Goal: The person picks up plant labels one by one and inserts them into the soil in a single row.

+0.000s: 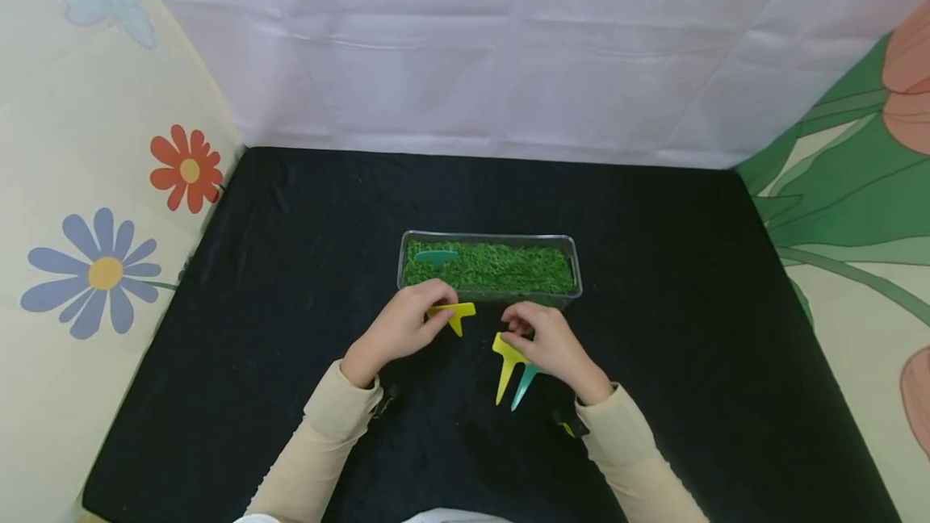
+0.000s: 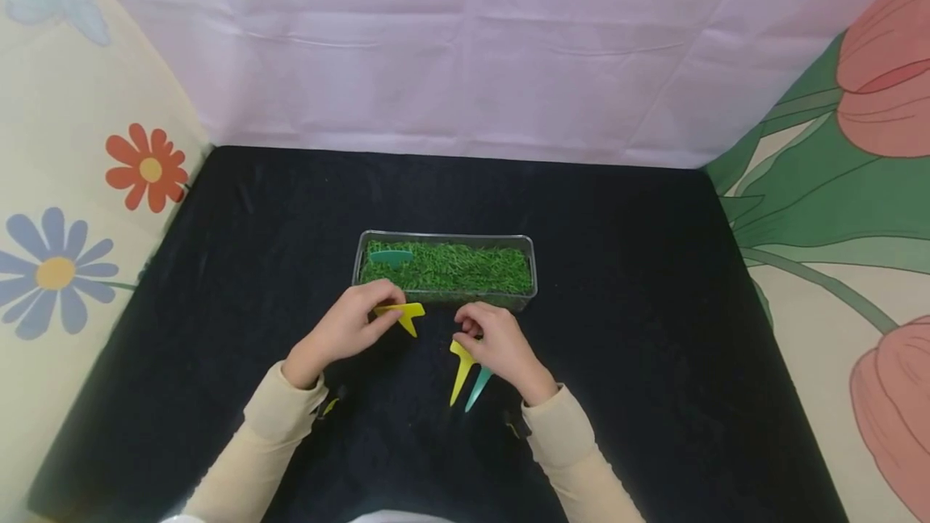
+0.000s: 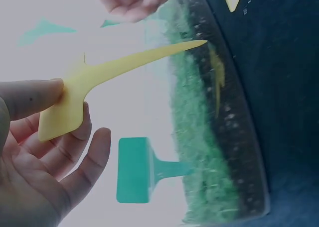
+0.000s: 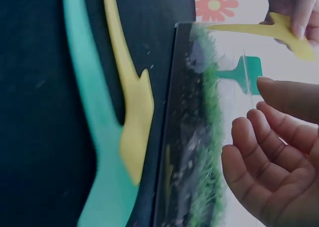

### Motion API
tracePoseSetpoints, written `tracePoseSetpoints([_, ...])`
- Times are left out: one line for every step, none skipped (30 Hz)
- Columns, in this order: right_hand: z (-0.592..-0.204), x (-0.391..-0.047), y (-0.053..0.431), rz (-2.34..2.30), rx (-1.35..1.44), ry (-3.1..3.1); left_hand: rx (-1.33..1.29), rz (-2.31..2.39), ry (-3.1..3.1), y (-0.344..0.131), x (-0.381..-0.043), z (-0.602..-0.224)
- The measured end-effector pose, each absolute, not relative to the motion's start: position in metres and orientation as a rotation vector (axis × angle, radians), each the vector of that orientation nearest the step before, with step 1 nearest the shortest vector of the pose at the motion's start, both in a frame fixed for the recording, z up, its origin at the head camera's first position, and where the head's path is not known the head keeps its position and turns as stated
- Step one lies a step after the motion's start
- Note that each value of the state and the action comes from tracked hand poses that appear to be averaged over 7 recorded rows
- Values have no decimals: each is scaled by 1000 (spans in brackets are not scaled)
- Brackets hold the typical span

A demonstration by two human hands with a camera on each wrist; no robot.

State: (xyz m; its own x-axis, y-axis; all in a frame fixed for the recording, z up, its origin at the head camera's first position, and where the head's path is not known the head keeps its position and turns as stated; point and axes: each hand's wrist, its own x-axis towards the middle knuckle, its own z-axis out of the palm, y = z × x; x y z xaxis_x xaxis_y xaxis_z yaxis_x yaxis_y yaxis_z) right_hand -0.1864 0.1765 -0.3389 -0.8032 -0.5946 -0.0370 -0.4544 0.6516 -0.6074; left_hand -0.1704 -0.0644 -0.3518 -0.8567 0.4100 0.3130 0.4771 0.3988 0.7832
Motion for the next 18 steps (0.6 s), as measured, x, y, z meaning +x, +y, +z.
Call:
tracePoseSetpoints([-339, -186, 179, -871, -842, 2643, -821, -1473, -2558, -65, -172, -350])
tracePoseSetpoints([-339, -185, 181, -869, -830, 2645, -826, -1472, -2548, -66, -173, -348])
tracePoseSetpoints([-339, -185, 184, -873, -820, 2646, -832, -1468, -2540, -67, -174, -346])
tracePoseSetpoints([-340, -184, 187, -876, -814, 2648, -840, -1464, -2532, -67, -176, -344])
tracePoseSetpoints([-340, -184, 189, -880, -808, 2650, -849, -1461, -2526, -68, -178, -342])
tracePoseSetpoints([-341, -183, 192, -881, -802, 2654, -856, -1460, -2520, -68, -179, -340])
tracePoseSetpoints([-341, -183, 194, -882, -797, 2658, -866, -1456, -2513, -69, -181, -338])
tracePoseSetpoints([-341, -183, 196, -885, -791, 2662, -874, -1448, -2509, -69, -183, -336])
tracePoseSetpoints([-341, -183, 198, -883, -787, 2669, -881, -1440, -2505, -69, -185, -334])
tracePoseSetpoints([-341, -183, 199, -880, -782, 2675, -888, -1430, -2500, -70, -187, -331])
tracePoseSetpoints([-340, -183, 200, -878, -775, 2679, -892, -1424, -2497, -70, -189, -329])
tracePoseSetpoints([-340, -183, 201, -875, -771, 2682, -897, -1416, -2491, -71, -191, -327])
tracePoseSetpoints([-340, -183, 202, -871, -768, 2686, -902, -1403, -2487, -71, -192, -324])
tracePoseSetpoints([-339, -183, 203, -869, -765, 2688, -906, -1393, -2485, -72, -194, -322])
tracePoseSetpoints([-339, -183, 203, -869, -763, 2689, -909, -1384, -2481, -72, -195, -320])
tracePoseSetpoints([-339, -183, 204, -872, -762, 2690, -910, -1374, -2480, -73, -197, -318])
tracePoseSetpoints([-339, -183, 205, -873, -762, 2691, -911, -1365, -2481, -74, -198, -317])
tracePoseSetpoints([-338, -183, 206, -875, -763, 2695, -914, -1356, -2480, -74, -200, -315])
